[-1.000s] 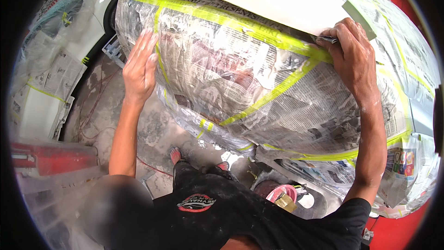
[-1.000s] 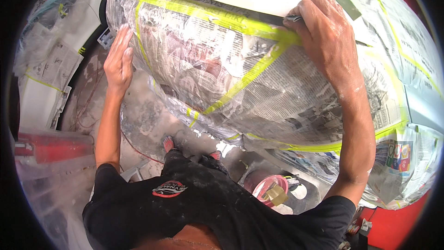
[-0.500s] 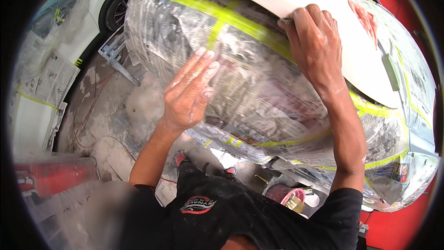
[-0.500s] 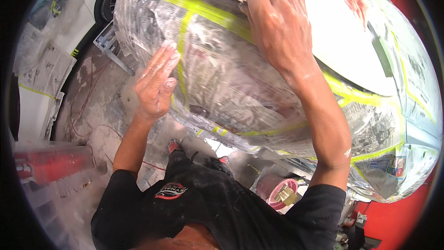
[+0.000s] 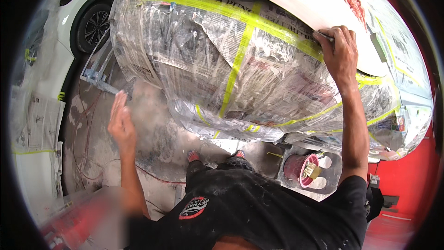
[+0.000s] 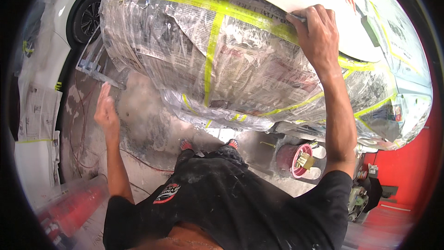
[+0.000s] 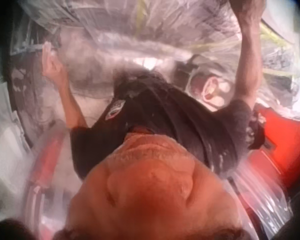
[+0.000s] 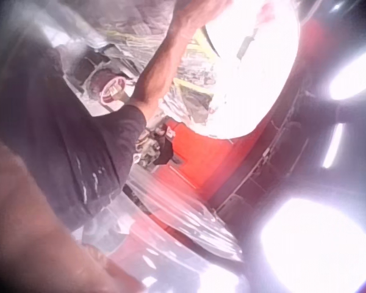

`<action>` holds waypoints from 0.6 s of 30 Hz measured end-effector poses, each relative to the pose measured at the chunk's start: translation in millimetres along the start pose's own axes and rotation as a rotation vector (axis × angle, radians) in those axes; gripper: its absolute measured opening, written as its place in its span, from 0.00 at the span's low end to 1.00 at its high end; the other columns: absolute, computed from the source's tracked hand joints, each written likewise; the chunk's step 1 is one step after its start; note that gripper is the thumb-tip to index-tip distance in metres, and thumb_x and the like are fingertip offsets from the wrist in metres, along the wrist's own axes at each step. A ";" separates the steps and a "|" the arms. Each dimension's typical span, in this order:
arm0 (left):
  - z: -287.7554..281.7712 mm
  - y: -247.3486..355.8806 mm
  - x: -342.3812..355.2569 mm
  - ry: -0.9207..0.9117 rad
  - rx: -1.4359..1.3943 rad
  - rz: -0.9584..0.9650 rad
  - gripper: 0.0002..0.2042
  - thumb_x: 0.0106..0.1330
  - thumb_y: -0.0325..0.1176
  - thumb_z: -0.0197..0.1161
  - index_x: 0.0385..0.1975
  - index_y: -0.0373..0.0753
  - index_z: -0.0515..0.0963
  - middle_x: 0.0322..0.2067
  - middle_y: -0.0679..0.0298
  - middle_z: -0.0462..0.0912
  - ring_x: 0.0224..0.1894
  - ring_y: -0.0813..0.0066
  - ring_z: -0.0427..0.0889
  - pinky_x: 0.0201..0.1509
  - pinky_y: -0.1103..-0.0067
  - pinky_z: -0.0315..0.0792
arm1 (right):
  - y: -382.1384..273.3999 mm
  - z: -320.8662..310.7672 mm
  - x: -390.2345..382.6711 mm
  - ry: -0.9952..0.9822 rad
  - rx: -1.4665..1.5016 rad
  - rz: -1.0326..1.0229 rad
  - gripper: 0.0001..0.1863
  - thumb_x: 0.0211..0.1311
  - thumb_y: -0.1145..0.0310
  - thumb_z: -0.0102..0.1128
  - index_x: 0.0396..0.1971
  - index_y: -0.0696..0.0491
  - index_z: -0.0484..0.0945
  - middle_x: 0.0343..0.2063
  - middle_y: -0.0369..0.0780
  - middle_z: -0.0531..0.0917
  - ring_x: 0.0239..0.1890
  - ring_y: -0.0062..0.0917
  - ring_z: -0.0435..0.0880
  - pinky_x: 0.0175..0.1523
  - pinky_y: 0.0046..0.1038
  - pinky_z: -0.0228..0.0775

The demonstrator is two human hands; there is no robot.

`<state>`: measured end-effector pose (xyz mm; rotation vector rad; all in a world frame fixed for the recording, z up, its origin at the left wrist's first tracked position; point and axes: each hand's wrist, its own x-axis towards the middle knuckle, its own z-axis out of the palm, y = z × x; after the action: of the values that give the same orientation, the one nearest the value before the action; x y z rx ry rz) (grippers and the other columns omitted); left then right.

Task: The person sands the hood of a white car using a sanding block and water. They repeatedly rub the surface, dip the block in a bucket of water, and wipe the hood with a cloth.

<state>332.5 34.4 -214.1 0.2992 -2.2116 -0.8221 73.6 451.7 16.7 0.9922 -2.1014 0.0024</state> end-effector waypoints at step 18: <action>-61.5 -88.0 -70.2 0.011 0.126 -0.369 0.16 0.80 0.32 0.52 0.56 0.30 0.82 0.55 0.51 0.86 0.58 0.66 0.83 0.65 0.73 0.72 | 54.5 -35.1 -55.2 -0.042 -0.034 0.042 0.10 0.56 0.67 0.75 0.34 0.52 0.84 0.34 0.39 0.83 0.41 0.36 0.79 0.48 0.36 0.73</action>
<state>422.2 -30.8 -278.6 0.7890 -2.2344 -0.8698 82.0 536.2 21.2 0.9347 -2.1537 -0.0336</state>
